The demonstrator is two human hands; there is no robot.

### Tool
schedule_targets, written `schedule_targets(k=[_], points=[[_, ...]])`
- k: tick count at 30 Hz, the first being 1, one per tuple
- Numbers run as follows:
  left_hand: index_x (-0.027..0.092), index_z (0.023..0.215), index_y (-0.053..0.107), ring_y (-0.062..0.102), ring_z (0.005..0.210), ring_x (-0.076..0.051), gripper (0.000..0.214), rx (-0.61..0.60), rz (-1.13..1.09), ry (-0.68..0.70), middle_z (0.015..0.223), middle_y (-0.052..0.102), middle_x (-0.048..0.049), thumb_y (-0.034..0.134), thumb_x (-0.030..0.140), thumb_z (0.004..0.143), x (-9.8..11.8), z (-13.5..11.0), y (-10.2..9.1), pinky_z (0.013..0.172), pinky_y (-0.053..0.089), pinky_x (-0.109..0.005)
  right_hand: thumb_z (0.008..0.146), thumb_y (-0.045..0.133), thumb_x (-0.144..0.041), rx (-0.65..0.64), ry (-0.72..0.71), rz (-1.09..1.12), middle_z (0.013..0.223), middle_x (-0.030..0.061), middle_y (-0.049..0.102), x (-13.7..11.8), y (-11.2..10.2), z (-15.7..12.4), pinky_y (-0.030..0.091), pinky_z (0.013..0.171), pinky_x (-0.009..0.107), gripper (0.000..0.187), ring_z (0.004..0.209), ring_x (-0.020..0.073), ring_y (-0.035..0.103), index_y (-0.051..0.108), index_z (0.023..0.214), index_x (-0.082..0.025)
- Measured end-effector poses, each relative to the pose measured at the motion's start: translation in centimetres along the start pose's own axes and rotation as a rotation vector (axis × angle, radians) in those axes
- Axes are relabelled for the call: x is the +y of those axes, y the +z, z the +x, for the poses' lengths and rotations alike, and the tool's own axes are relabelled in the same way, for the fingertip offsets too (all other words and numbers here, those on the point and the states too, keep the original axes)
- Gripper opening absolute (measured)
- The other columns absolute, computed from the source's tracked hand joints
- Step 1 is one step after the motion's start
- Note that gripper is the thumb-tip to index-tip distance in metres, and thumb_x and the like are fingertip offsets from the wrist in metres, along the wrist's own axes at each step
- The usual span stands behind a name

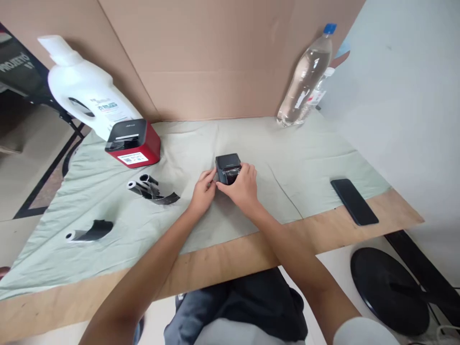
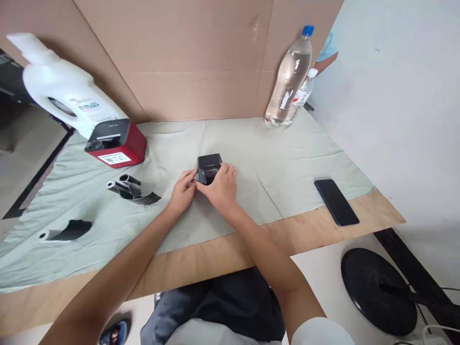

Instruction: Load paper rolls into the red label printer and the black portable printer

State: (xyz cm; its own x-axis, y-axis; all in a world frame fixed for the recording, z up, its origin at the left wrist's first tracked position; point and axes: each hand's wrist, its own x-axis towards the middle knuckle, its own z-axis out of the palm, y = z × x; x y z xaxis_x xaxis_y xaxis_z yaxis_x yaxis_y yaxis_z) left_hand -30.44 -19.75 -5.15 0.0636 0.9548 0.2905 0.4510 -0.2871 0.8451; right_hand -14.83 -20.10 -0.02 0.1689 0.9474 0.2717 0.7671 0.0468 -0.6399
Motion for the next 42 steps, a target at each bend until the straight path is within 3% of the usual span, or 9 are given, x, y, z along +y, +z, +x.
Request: schedule_targets(k=[3, 8, 18, 26, 31, 35, 38, 42], points=[[0.024, 0.153, 0.060, 0.058, 0.137, -0.027, 0.062, -0.050, 0.149, 0.006, 0.148, 0.063, -0.0112, 0.045, 0.013, 0.094, 0.6, 0.1, 0.3, 0.118, 0.046, -0.046, 0.062, 0.094, -0.044, 0.041, 0.029, -0.015, 0.124, 0.0186, 0.058, 0.4, 0.5, -0.2, 0.047, 0.107, 0.053, 0.082, 0.122, 0.0369, 0.053, 0.047, 0.123, -0.016], [0.026, 0.155, 0.058, 0.058, 0.135, -0.033, 0.063, -0.082, 0.355, -0.077, 0.152, 0.062, -0.0098, 0.044, 0.013, 0.094, 1.8, -0.2, 0.4, 0.113, 0.047, -0.052, 0.061, 0.093, -0.044, 0.039, 0.038, -0.010, 0.124, 0.0186, 0.057, 1.1, 1.3, -0.3, 0.047, 0.107, 0.055, 0.083, 0.122, 0.0380, 0.052, 0.046, 0.124, -0.016], [0.025, 0.154, 0.058, 0.060, 0.132, -0.032, 0.064, -0.063, 0.323, -0.099, 0.151, 0.064, -0.0094, 0.045, 0.012, 0.092, 1.8, -0.5, 0.2, 0.113, 0.045, -0.053, 0.066, 0.090, -0.047, 0.027, -0.014, -0.022, 0.125, 0.0201, 0.056, 2.0, 1.9, -0.9, 0.048, 0.106, 0.056, 0.086, 0.122, 0.0379, 0.053, 0.044, 0.131, -0.015], [0.024, 0.154, 0.057, 0.060, 0.128, -0.032, 0.059, -0.078, 0.326, -0.121, 0.142, 0.069, -0.0098, 0.044, 0.015, 0.097, 1.9, -0.3, 0.1, 0.112, 0.044, -0.051, 0.072, 0.079, -0.034, -0.021, -0.138, -0.014, 0.135, 0.0220, 0.048, 2.1, 0.0, -1.6, 0.050, 0.104, 0.059, 0.090, 0.126, 0.0402, 0.051, 0.037, 0.151, -0.016], [0.025, 0.155, 0.056, 0.059, 0.127, -0.034, 0.058, -0.111, 0.377, -0.146, 0.140, 0.070, -0.0103, 0.044, 0.018, 0.099, 2.2, -0.1, 0.0, 0.108, 0.045, -0.051, 0.076, 0.070, -0.031, -0.139, -0.057, -0.015, 0.135, 0.0204, 0.051, 1.2, -2.0, -1.6, 0.057, 0.083, 0.050, 0.087, 0.110, 0.0367, 0.063, 0.037, 0.156, -0.019], [0.027, 0.154, 0.057, 0.060, 0.125, -0.033, 0.056, -0.102, 0.352, -0.150, 0.138, 0.071, -0.0082, 0.044, 0.020, 0.100, 2.1, -0.2, 0.0, 0.108, 0.045, -0.050, 0.077, 0.075, -0.040, -0.230, -0.011, -0.038, 0.132, 0.0191, 0.057, 0.7, -3.4, -1.7, 0.056, 0.074, 0.046, 0.098, 0.095, 0.0345, 0.068, 0.032, 0.163, -0.023], [0.027, 0.154, 0.057, 0.060, 0.123, -0.032, 0.056, -0.091, 0.347, -0.146, 0.137, 0.072, -0.0078, 0.045, 0.021, 0.100, 2.0, -0.2, 0.0, 0.109, 0.045, -0.050, 0.078, 0.075, -0.055, -0.229, -0.009, -0.029, 0.130, 0.0196, 0.061, 1.1, -3.7, -1.2, 0.056, 0.079, 0.050, 0.094, 0.098, 0.0376, 0.069, 0.041, 0.160, -0.023], [0.026, 0.153, 0.058, 0.060, 0.123, -0.033, 0.057, -0.104, 0.380, -0.147, 0.138, 0.071, -0.0089, 0.046, 0.018, 0.098, 2.3, -0.1, 0.1, 0.107, 0.046, -0.050, 0.093, 0.056, -0.063, -0.212, 0.015, 0.113, 0.133, 0.0215, 0.067, 2.8, -3.0, 0.3, 0.052, 0.100, 0.056, 0.070, 0.117, 0.0387, 0.067, 0.057, 0.146, -0.018]])
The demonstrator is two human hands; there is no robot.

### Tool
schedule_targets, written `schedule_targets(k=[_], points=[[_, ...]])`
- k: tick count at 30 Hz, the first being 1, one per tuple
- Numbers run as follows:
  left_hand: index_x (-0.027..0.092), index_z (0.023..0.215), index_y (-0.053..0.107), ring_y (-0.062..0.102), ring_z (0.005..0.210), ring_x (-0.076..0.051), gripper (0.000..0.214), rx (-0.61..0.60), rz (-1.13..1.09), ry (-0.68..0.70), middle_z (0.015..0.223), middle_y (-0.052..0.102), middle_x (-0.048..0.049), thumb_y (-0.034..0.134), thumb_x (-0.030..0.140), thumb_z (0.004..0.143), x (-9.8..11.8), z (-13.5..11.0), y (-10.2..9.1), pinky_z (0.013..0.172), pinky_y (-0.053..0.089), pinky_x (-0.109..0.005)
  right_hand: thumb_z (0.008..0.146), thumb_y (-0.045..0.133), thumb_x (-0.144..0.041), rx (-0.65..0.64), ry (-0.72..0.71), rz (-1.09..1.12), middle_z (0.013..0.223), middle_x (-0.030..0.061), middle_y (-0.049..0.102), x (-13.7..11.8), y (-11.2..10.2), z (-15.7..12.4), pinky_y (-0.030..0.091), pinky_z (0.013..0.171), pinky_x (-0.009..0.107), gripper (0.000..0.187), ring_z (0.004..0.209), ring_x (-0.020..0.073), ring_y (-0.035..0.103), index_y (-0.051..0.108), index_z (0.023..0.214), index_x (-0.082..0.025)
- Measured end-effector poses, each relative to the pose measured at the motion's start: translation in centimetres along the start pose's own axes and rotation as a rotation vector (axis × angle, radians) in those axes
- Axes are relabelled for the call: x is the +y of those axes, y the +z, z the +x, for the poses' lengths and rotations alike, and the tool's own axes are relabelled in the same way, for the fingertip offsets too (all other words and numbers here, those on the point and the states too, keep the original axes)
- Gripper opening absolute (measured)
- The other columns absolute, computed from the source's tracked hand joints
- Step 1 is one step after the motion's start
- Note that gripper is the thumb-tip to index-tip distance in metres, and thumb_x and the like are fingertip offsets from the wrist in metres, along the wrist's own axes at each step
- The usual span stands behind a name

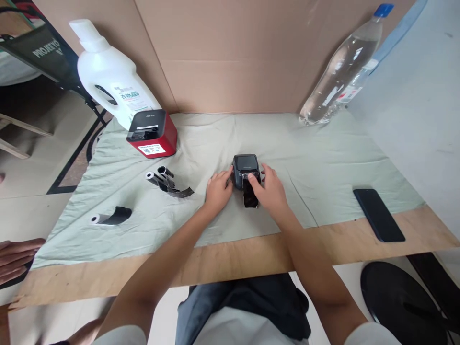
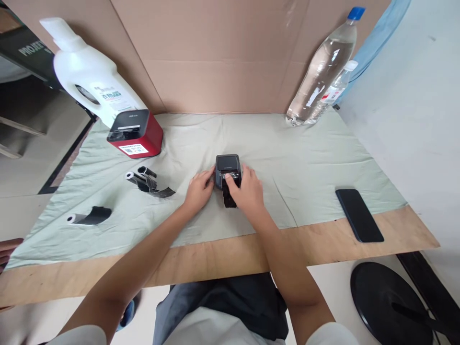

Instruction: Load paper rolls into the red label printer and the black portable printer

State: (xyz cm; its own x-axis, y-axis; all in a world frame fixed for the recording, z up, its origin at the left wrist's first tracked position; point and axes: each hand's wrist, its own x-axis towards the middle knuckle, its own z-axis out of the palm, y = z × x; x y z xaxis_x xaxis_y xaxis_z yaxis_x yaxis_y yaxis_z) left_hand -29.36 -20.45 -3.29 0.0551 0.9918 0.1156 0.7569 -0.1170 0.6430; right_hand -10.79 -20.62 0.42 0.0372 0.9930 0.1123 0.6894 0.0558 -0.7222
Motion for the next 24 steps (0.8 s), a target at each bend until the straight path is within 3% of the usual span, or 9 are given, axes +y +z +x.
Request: schedule_targets(k=[4, 8, 12, 17, 24], points=[[0.024, 0.150, 0.061, 0.063, 0.117, -0.032, 0.059, 0.026, -0.009, 0.021, 0.130, 0.073, -0.0103, 0.052, 0.016, 0.093, 0.0, 0.4, 0.1, 0.104, 0.049, -0.048, 0.100, 0.046, -0.060, -0.004, -0.042, 0.222, 0.131, 0.0176, 0.072, 1.5, 0.9, 1.4, 0.053, 0.103, 0.050, 0.056, 0.118, 0.0319, 0.068, 0.067, 0.132, -0.019], [0.020, 0.149, 0.062, 0.066, 0.109, -0.027, 0.063, 0.044, -0.094, 0.084, 0.123, 0.074, -0.0101, 0.052, 0.011, 0.087, -0.2, 0.6, 0.2, 0.102, 0.052, -0.042, 0.098, 0.048, -0.060, 0.085, -0.027, 0.247, 0.114, 0.0157, 0.077, 1.9, 1.1, 1.9, 0.054, 0.095, 0.046, 0.052, 0.103, 0.0296, 0.070, 0.073, 0.115, -0.017], [0.019, 0.149, 0.062, 0.065, 0.111, -0.030, 0.061, 0.036, -0.010, 0.066, 0.123, 0.073, -0.0121, 0.052, 0.013, 0.089, 0.3, 0.3, 0.1, 0.101, 0.051, -0.046, 0.100, 0.045, -0.057, 0.088, -0.053, 0.291, 0.106, 0.0123, 0.079, 1.9, 0.7, 2.3, 0.053, 0.089, 0.040, 0.049, 0.097, 0.0266, 0.069, 0.074, 0.107, -0.018], [0.022, 0.150, 0.062, 0.062, 0.114, -0.034, 0.058, 0.017, 0.118, 0.062, 0.122, 0.073, -0.0127, 0.054, 0.018, 0.092, 0.4, 0.2, -0.5, 0.099, 0.049, -0.047, 0.102, 0.043, -0.054, 0.096, -0.043, 0.259, 0.089, 0.0073, 0.076, 2.3, 0.7, 2.5, 0.048, 0.078, 0.035, 0.045, 0.084, 0.0234, 0.064, 0.072, 0.094, -0.020], [0.020, 0.148, 0.063, 0.061, 0.119, -0.033, 0.062, -0.088, 0.199, 0.130, 0.134, 0.070, -0.0127, 0.046, 0.008, 0.089, -0.5, 1.2, -1.2, 0.099, 0.049, -0.045, 0.103, 0.037, -0.051, 0.091, -0.077, 0.193, 0.081, 0.0065, 0.070, 2.6, 0.8, 2.7, 0.045, 0.073, 0.036, 0.047, 0.076, 0.0230, 0.060, 0.069, 0.085, -0.021]])
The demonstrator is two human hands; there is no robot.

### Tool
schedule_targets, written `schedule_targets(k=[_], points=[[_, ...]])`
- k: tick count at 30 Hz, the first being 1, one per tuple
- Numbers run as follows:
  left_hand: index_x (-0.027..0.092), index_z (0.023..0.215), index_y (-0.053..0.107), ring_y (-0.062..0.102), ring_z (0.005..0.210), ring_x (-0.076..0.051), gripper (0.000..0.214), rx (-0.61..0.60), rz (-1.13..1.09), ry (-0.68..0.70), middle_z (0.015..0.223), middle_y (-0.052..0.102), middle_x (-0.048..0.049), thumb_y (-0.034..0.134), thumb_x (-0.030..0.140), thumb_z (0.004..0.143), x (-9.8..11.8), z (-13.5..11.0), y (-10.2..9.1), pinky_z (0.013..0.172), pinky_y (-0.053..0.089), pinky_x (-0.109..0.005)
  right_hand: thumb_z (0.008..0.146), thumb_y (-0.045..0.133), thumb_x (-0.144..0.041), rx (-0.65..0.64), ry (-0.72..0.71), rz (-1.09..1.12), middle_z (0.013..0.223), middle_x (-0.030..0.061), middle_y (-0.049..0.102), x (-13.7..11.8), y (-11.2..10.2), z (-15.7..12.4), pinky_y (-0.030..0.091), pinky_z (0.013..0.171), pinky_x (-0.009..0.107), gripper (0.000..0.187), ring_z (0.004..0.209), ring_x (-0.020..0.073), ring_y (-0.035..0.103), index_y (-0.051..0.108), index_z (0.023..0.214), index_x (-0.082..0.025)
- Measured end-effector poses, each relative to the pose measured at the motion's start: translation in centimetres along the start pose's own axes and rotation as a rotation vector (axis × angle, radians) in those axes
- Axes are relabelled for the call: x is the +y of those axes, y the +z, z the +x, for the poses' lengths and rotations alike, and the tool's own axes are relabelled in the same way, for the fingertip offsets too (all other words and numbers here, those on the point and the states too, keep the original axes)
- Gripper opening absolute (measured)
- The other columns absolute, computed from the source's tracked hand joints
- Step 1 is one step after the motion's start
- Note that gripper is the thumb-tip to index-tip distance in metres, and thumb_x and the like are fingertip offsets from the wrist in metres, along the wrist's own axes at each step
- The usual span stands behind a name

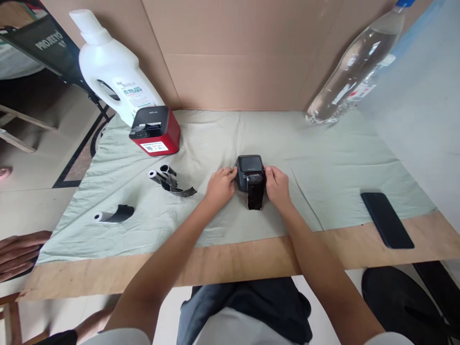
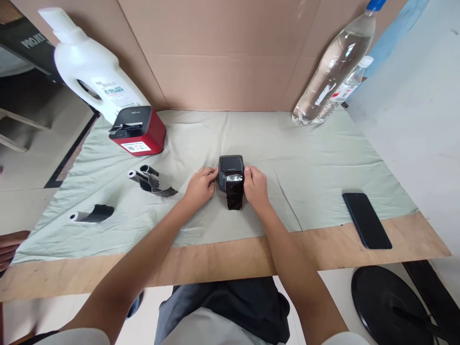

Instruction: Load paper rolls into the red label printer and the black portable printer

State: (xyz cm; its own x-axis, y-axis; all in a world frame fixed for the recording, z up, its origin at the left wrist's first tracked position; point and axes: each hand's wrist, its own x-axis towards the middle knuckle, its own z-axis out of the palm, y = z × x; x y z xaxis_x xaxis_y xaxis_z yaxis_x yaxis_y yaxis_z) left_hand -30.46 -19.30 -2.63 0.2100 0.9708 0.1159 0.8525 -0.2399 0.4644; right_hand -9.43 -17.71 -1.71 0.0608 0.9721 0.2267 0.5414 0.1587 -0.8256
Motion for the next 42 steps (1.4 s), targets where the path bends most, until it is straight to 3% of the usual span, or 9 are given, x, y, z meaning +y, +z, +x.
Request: schedule_targets(k=[8, 16, 24, 30, 35, 38, 42], points=[[0.023, 0.147, 0.063, 0.060, 0.120, -0.033, 0.059, 0.005, 0.073, -0.024, 0.133, 0.070, -0.0120, 0.047, 0.010, 0.092, 0.6, -0.3, -0.1, 0.097, 0.045, -0.047, 0.101, 0.039, -0.053, -0.004, 0.014, 0.036, 0.090, 0.0091, 0.076, 0.1, -0.1, 0.2, 0.050, 0.079, 0.039, 0.047, 0.084, 0.0256, 0.066, 0.073, 0.090, -0.021], [0.023, 0.150, 0.060, 0.059, 0.123, -0.033, 0.062, -0.006, 0.012, -0.060, 0.136, 0.068, -0.0120, 0.048, 0.011, 0.091, 0.6, -0.4, -0.1, 0.095, 0.044, -0.046, 0.100, 0.041, -0.053, -0.003, 0.010, 0.036, 0.098, 0.0114, 0.078, 0.3, 0.0, 0.1, 0.052, 0.084, 0.041, 0.048, 0.089, 0.0271, 0.068, 0.075, 0.096, -0.019], [0.027, 0.152, 0.058, 0.055, 0.130, -0.032, 0.061, -0.047, 0.088, -0.089, 0.141, 0.065, -0.0089, 0.044, 0.013, 0.094, 1.4, -0.4, -0.8, 0.101, 0.041, -0.047, 0.100, 0.041, -0.053, 0.012, -0.005, 0.020, 0.100, 0.0124, 0.079, 0.8, 0.2, 0.1, 0.052, 0.088, 0.043, 0.049, 0.093, 0.0286, 0.069, 0.076, 0.099, -0.019], [0.029, 0.148, 0.062, 0.056, 0.133, -0.029, 0.047, 0.006, -0.149, -0.157, 0.139, 0.068, -0.0056, 0.039, 0.040, 0.108, 1.4, -0.6, -0.3, 0.111, 0.039, -0.046, 0.099, 0.044, -0.050, 0.098, 0.000, 0.089, 0.107, 0.0137, 0.080, 0.9, 0.9, -0.3, 0.054, 0.096, 0.045, 0.047, 0.101, 0.0293, 0.071, 0.078, 0.102, -0.018], [0.029, 0.155, 0.056, 0.054, 0.136, -0.032, 0.058, 0.012, -0.158, -0.189, 0.144, 0.066, -0.0069, 0.057, 0.053, 0.102, 1.7, -0.9, 0.1, 0.112, 0.038, -0.046, 0.100, 0.048, -0.049, 0.170, -0.026, 0.144, 0.117, 0.0165, 0.077, 0.5, 1.8, -1.1, 0.052, 0.105, 0.044, 0.048, 0.111, 0.0277, 0.071, 0.080, 0.111, -0.015], [0.029, 0.156, 0.054, 0.054, 0.137, -0.031, 0.060, 0.002, -0.180, -0.188, 0.146, 0.065, -0.0062, 0.058, 0.053, 0.101, 1.7, -0.9, 0.0, 0.112, 0.038, -0.046, 0.101, 0.047, -0.052, 0.164, -0.019, 0.174, 0.129, 0.0173, 0.074, 0.4, 1.9, -0.9, 0.049, 0.112, 0.044, 0.052, 0.121, 0.0274, 0.068, 0.079, 0.120, -0.015], [0.030, 0.155, 0.055, 0.053, 0.138, -0.032, 0.059, 0.008, -0.191, -0.167, 0.148, 0.064, -0.0057, 0.056, 0.054, 0.101, 1.5, -0.8, 0.1, 0.113, 0.037, -0.047, 0.102, 0.042, -0.059, 0.093, -0.033, 0.177, 0.147, 0.0135, 0.067, 0.8, 1.9, 1.0, 0.035, 0.126, 0.048, 0.060, 0.143, 0.0271, 0.055, 0.073, 0.135, -0.019]])
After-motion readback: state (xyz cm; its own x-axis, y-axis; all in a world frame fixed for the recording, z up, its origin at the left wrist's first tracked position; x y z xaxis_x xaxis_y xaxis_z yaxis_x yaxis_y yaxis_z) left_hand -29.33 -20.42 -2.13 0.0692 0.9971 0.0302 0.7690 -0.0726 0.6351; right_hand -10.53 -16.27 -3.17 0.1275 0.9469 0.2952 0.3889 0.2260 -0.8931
